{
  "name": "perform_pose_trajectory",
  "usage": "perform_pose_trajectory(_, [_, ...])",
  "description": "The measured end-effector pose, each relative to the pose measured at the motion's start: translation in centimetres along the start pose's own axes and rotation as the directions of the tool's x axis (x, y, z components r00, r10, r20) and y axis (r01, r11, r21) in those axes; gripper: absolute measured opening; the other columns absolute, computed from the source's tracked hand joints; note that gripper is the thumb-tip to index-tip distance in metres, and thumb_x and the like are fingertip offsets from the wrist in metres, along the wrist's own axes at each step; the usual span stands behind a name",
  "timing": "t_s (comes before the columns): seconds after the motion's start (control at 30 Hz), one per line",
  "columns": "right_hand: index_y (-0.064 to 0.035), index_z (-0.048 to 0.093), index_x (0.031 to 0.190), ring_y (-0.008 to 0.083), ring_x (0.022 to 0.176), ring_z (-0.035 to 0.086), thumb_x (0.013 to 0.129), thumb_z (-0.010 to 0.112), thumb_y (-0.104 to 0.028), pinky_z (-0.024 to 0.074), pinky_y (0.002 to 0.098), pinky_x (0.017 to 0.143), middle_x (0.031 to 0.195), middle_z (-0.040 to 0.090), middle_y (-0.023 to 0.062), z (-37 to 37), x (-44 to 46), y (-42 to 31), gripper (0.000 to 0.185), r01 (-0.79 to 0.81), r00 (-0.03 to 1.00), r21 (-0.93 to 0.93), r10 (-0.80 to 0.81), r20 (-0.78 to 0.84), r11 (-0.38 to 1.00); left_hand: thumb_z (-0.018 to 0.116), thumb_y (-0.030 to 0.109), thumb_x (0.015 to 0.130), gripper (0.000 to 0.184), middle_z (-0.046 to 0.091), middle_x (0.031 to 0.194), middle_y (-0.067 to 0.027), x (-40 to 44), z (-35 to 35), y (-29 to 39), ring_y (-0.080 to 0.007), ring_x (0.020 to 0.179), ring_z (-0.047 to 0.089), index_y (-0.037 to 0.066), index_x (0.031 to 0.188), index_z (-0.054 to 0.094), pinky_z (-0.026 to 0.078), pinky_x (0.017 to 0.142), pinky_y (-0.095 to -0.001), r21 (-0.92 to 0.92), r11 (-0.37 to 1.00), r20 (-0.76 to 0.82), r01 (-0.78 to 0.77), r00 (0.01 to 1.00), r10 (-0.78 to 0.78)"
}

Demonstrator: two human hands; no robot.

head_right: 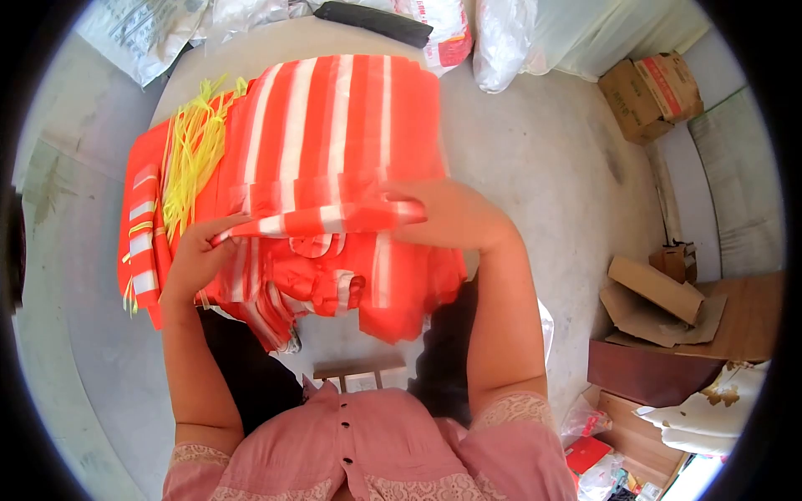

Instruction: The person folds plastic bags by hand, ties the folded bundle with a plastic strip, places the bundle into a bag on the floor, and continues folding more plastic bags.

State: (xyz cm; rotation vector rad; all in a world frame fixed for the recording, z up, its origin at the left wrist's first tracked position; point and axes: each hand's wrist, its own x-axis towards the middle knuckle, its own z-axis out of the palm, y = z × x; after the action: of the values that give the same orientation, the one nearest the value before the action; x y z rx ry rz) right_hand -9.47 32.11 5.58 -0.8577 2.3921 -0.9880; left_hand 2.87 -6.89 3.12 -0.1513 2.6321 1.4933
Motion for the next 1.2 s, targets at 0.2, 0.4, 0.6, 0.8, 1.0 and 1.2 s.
perform_pose_trajectory(0.2, [-0.0010,0.067,0.133,0.0119,0.110,0.067,0.095,0.068,-0.007,0.0532,0.0318,0.099,0.121,0.074,0.0033,0.4,1.7,3.1,0.038,-0.180,0.980,0.399,0.200,-0.009,0.899,0.076,0.013,0.096,0.031,0.073,0.108,-0.0048,1.8,-0.6,-0.9,-0.0105,0.099,0.065,0.000,0.123,0.072,0.053,0.088,-0.0277,-0.097,0.989,-0.143,0.109,0.982,-0.123])
perform_pose_trajectory(0.4, [0.0047,0.068,0.124,0.0175,0.104,0.067,0.100,0.065,-0.017,0.0538,0.0348,0.093,0.115,0.073,0.0082,2.2,2.7,4.5,0.032,-0.152,0.939,0.561,0.296,-0.176,0.814,0.072,0.007,0.097,0.047,0.072,0.106,-0.0038,2.4,-0.6,-1.7,-0.0093,0.100,0.065,0.002,0.141,0.056,0.052,0.087,-0.0264,-0.067,0.993,-0.212,0.093,0.972,-0.105])
perform_pose_trajectory(0.6, [0.0043,0.066,0.127,0.0180,0.108,0.066,0.103,0.060,-0.019,0.0525,0.0336,0.095,0.119,0.072,0.0101,2.8,2.5,4.1,0.033,-0.124,0.918,0.546,0.305,-0.254,0.828,0.070,0.010,0.097,0.045,0.070,0.092,-0.0085,3.2,1.1,-2.9,-0.0183,0.081,0.065,0.010,0.140,0.058,0.053,0.073,-0.0358,0.017,0.999,-0.383,0.037,0.923,-0.028])
perform_pose_trajectory(0.8, [0.0024,0.067,0.115,0.0214,0.101,0.067,0.103,0.060,-0.022,0.0526,0.0358,0.090,0.107,0.071,0.0119,3.2,2.6,6.6,0.029,-0.247,0.891,0.392,0.367,-0.269,0.886,0.064,0.016,0.101,0.038,0.074,0.103,-0.0179,3.4,3.0,-0.3,-0.0351,0.091,0.071,0.013,0.139,0.061,0.056,0.084,-0.0443,0.350,0.928,-0.445,0.131,0.894,0.042])
perform_pose_trajectory(1.0, [-0.0054,0.068,0.114,0.0240,0.095,0.070,0.102,0.067,-0.021,0.0557,0.0392,0.087,0.106,0.071,0.0093,2.4,2.4,3.6,0.020,-0.520,0.753,-0.064,0.422,-0.506,0.852,0.066,0.016,0.099,0.035,0.070,0.123,-0.0172,3.9,3.6,-1.1,-0.0349,0.111,0.069,0.008,0.133,0.065,0.055,0.094,-0.0449,0.573,0.813,-0.479,0.102,0.846,0.232])
perform_pose_trajectory(1.2, [-0.0050,0.063,0.133,0.0335,0.128,0.062,0.090,0.076,-0.018,0.0475,0.0471,0.110,0.135,0.066,0.0150,7.3,2.9,-2.1,0.047,0.219,0.859,-0.441,-0.386,-0.336,0.871,0.073,0.015,0.089,0.052,0.062,0.144,-0.0168,3.1,5.9,2.4,-0.0368,0.135,0.057,0.004,0.139,0.062,0.047,0.111,-0.0497,0.673,0.637,-0.092,-0.376,0.812,0.576])
